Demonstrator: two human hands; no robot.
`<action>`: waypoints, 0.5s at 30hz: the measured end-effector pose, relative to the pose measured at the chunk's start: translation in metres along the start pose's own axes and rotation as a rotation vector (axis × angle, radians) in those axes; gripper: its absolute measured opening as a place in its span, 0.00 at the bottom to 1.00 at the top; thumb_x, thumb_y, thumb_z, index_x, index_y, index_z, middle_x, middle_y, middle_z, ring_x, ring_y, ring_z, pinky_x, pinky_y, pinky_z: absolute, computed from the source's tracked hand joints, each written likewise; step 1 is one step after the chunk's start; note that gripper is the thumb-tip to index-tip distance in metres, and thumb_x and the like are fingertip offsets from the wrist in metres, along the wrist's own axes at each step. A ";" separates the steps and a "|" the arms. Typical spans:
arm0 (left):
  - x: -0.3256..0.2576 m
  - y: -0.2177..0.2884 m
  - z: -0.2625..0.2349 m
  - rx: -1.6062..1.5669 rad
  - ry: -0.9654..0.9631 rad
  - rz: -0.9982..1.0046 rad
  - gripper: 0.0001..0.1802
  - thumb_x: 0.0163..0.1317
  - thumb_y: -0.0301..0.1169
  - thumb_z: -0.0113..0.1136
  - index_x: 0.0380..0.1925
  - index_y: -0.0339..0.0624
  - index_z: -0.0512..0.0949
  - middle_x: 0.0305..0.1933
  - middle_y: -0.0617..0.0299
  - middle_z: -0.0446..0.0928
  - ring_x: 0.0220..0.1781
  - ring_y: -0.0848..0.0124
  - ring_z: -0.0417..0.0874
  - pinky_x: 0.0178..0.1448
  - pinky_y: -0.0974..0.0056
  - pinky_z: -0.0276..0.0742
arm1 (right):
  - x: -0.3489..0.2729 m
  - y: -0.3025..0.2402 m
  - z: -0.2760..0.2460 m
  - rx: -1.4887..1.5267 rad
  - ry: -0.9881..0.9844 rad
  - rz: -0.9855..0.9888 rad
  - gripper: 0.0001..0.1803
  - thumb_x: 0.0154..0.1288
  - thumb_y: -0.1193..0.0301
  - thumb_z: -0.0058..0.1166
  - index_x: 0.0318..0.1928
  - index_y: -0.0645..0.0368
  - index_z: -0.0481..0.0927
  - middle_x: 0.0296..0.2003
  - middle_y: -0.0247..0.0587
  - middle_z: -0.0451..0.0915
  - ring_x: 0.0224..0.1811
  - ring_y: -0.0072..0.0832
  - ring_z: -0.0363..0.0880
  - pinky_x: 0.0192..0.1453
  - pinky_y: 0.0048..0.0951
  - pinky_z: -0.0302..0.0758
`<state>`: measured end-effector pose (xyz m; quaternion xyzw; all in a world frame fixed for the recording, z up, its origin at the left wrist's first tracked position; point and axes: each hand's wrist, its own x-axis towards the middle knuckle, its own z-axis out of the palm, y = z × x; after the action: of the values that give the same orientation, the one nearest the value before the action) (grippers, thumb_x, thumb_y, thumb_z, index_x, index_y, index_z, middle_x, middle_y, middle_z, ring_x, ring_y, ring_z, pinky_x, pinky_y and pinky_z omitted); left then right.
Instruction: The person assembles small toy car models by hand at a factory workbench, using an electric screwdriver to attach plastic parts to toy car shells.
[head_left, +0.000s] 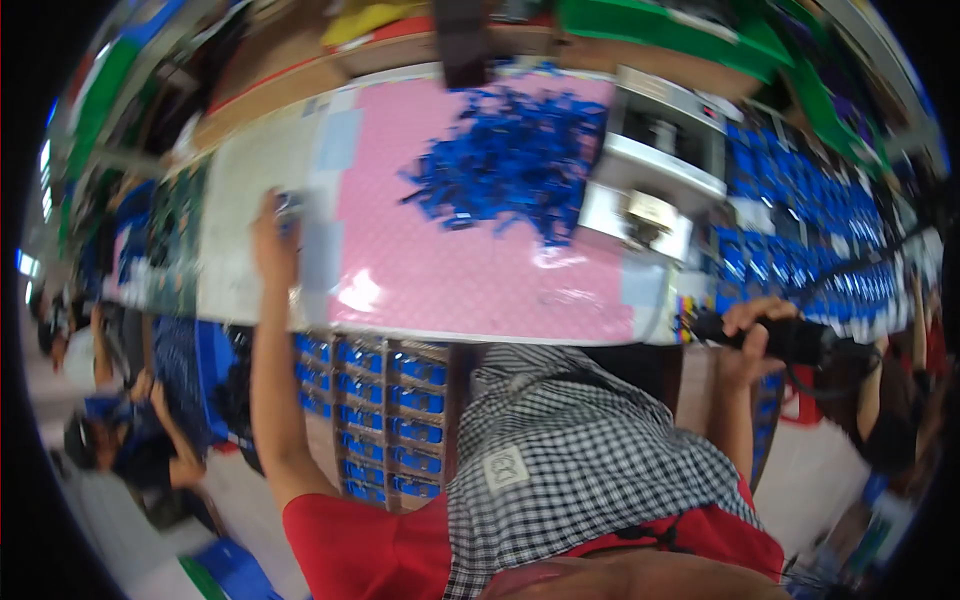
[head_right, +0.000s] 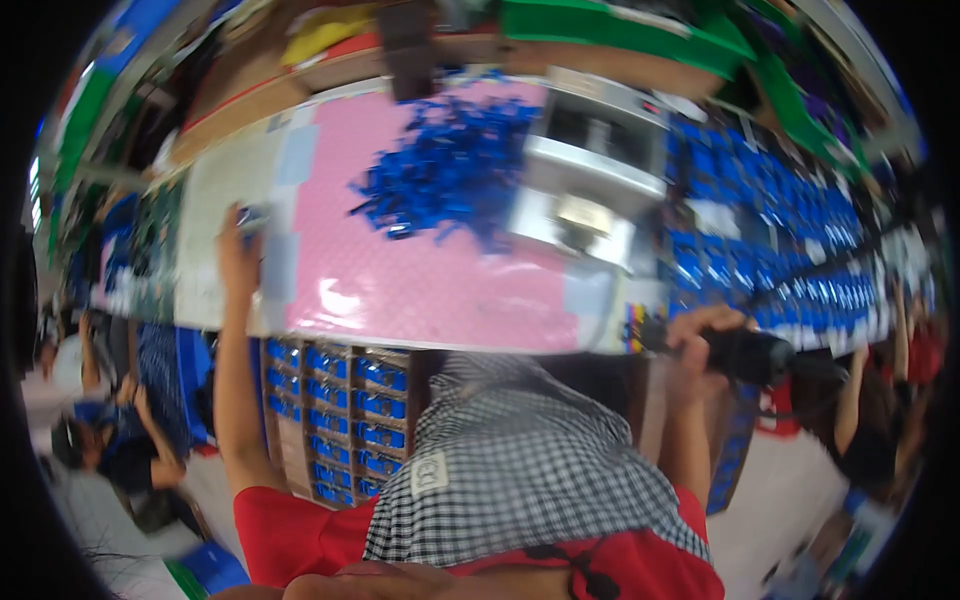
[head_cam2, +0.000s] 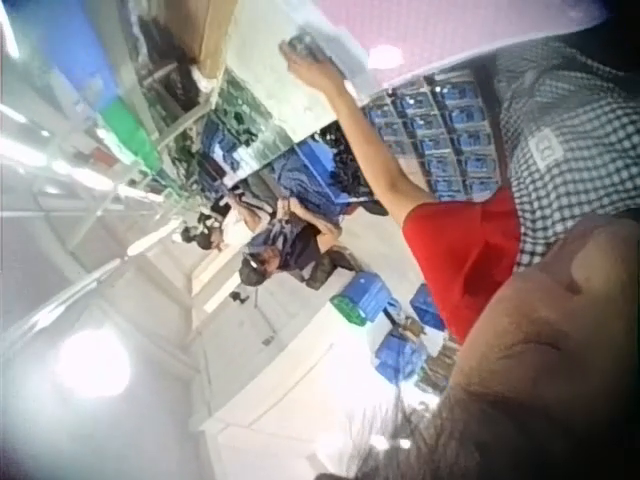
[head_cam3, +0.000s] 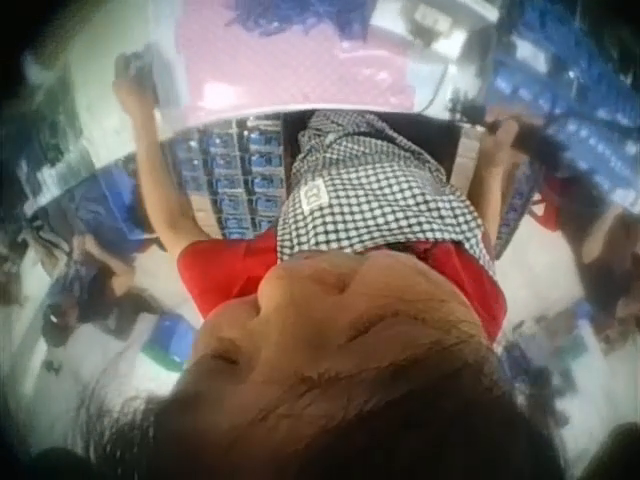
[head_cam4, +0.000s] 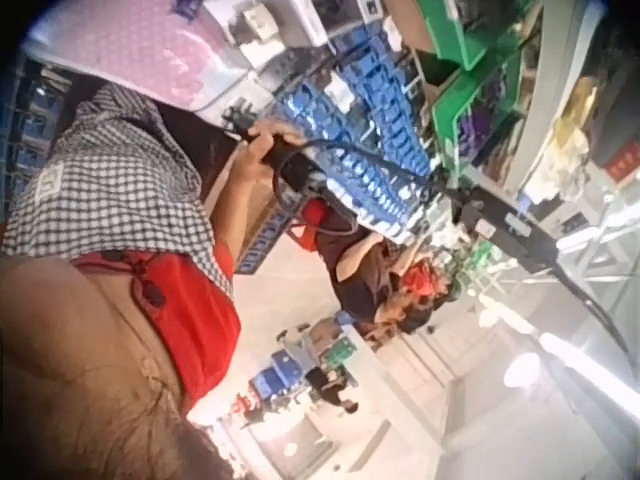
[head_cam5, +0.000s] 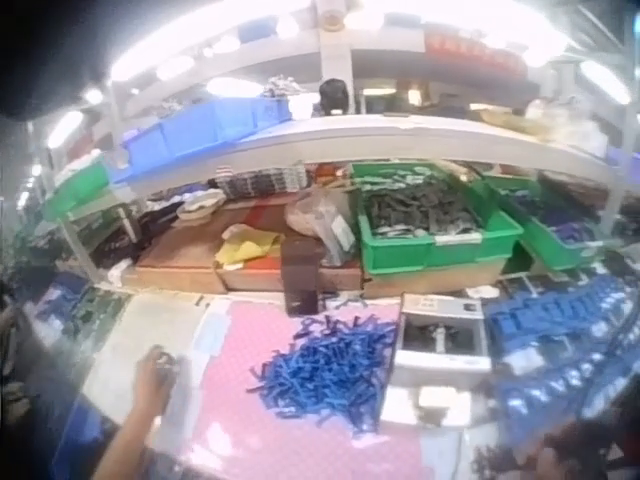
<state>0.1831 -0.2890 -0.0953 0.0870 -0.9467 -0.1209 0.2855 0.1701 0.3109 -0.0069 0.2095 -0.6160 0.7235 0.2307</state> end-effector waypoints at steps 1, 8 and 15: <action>-0.002 -0.038 0.003 0.078 -0.035 0.002 0.33 0.57 0.28 0.60 0.64 0.43 0.63 0.58 0.48 0.72 0.57 0.55 0.73 0.58 0.53 0.68 | -0.004 -0.003 -0.005 -0.087 0.023 0.033 0.16 0.61 0.68 0.57 0.42 0.54 0.63 0.28 0.37 0.67 0.22 0.24 0.66 0.31 0.27 0.69; 0.013 0.233 0.012 -0.464 -0.076 0.316 0.22 0.63 0.34 0.55 0.57 0.46 0.72 0.60 0.51 0.71 0.60 0.51 0.72 0.68 0.53 0.60 | -0.012 -0.017 -0.047 -0.203 0.080 -0.109 0.28 0.58 0.53 0.62 0.40 0.52 0.56 0.26 0.39 0.68 0.22 0.25 0.70 0.30 0.29 0.73; -0.016 0.514 0.059 -0.898 -0.481 0.671 0.42 0.41 0.24 0.70 0.59 0.41 0.61 0.70 0.37 0.46 0.70 0.35 0.49 0.69 0.43 0.56 | -0.001 -0.018 -0.057 -0.166 0.135 -0.097 0.26 0.61 0.56 0.60 0.42 0.51 0.55 0.27 0.39 0.68 0.22 0.25 0.70 0.30 0.29 0.73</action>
<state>0.1140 0.2164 -0.0076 -0.3744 -0.8171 -0.4279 0.0949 0.1807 0.3701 -0.0018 0.1701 -0.6459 0.6706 0.3227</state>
